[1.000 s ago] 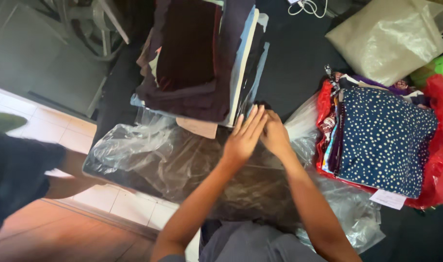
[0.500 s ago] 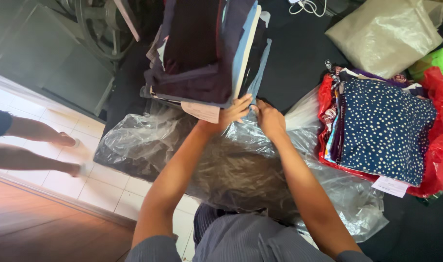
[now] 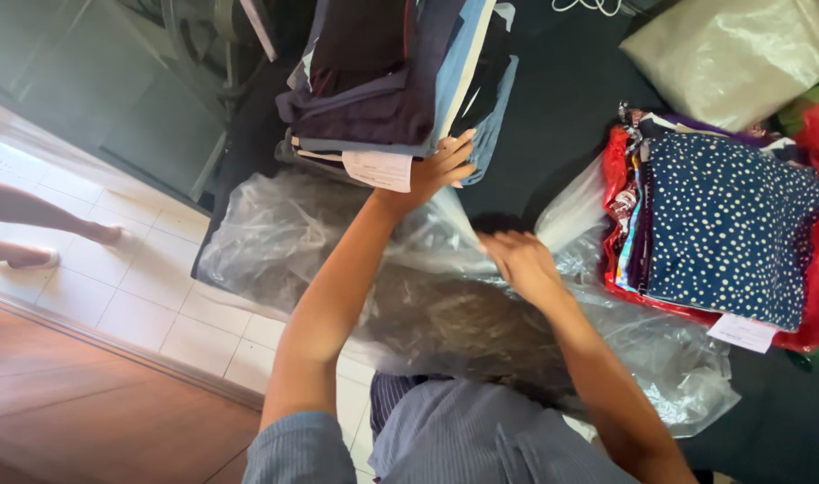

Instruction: The person folds a large piece of light-colored fabric on a table, then stacks it with other folded garments. They smooth the fabric and adjust the pile, handling several folded items and a plastic sheet.

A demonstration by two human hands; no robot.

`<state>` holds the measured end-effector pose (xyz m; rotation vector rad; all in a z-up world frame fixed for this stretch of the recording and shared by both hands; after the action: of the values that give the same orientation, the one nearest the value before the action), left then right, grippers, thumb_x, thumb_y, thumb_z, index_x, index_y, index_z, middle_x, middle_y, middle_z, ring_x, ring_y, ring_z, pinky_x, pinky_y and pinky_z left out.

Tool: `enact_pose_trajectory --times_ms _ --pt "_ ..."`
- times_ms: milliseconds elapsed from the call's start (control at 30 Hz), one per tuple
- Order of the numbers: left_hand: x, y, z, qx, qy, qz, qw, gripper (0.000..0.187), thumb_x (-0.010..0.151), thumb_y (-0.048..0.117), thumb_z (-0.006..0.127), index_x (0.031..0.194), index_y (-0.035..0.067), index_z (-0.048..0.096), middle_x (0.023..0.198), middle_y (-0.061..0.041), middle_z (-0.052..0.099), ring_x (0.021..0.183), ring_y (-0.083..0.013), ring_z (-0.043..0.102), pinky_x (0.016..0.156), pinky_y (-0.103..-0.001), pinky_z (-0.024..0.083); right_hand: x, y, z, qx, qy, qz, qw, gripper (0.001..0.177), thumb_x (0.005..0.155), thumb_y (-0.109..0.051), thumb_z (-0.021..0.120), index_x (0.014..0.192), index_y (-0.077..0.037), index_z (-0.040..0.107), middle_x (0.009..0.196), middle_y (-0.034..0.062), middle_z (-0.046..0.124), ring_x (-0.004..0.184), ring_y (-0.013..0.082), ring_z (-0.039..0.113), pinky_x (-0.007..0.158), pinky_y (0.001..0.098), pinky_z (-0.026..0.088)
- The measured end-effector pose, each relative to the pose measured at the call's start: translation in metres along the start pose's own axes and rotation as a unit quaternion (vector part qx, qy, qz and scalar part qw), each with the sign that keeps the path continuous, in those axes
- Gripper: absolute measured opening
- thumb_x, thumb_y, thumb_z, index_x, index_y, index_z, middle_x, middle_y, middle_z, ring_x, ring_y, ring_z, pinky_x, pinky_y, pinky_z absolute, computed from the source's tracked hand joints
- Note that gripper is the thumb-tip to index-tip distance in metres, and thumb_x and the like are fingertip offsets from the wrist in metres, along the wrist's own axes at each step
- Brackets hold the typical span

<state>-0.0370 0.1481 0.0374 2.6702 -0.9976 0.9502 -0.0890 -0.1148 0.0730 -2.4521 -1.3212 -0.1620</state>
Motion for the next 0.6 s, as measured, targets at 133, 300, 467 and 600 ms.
enact_pose_trajectory --times_ms 133,300,467,600 --pt "0.000 0.007 0.004 0.017 -0.022 -0.012 1.000 0.044 0.089 0.026 0.069 0.129 0.007 0.066 0.156 -0.009 0.049 0.148 -0.0217 0.044 0.122 -0.038 0.036 -0.019 -0.011 -0.017 0.064 -0.093 0.055 0.992 0.031 0.097 -0.025 0.059 0.124 -0.014 0.071 0.100 0.0112 0.070 0.100 0.0314 0.067 0.094 0.0422 0.051" --pt "-0.002 0.007 0.022 0.047 -0.010 -0.044 0.998 0.043 0.085 0.025 0.072 0.126 0.013 0.067 0.159 -0.007 0.049 0.144 -0.0191 0.044 0.119 -0.037 0.037 0.038 -0.028 0.013 0.032 0.073 0.117 0.990 0.067 0.093 -0.046 0.071 0.136 0.002 0.057 0.105 0.0214 0.067 0.091 0.0401 0.069 0.075 0.0454 0.055" --pt "-0.010 0.013 0.032 0.136 -0.033 -0.040 0.989 0.041 0.095 0.025 0.065 0.135 0.018 0.063 0.161 -0.002 0.045 0.151 -0.0160 0.039 0.124 -0.036 0.033 0.050 -0.052 0.051 0.057 0.013 0.123 0.991 0.035 0.096 -0.016 0.062 0.131 -0.010 0.065 0.101 0.0171 0.069 0.080 0.0413 0.068 0.068 0.0489 0.055" --pt "-0.011 0.013 0.027 0.261 -0.049 0.002 0.964 0.043 0.101 0.027 0.053 0.144 0.024 0.057 0.163 0.000 0.042 0.153 -0.0188 0.032 0.126 -0.038 0.024 0.018 -0.062 0.036 0.095 -0.043 0.110 0.988 0.047 0.083 -0.005 0.063 0.129 -0.015 0.068 0.090 0.0131 0.068 0.077 0.0377 0.068 0.067 0.0475 0.054"
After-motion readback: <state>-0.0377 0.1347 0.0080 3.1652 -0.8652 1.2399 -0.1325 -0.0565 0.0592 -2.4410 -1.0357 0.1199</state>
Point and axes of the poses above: each hand's wrist, its own x-axis towards the middle knuckle, its own z-axis out of the palm, y = z × x, the point moved 2 cm from there along x, towards the middle knuckle
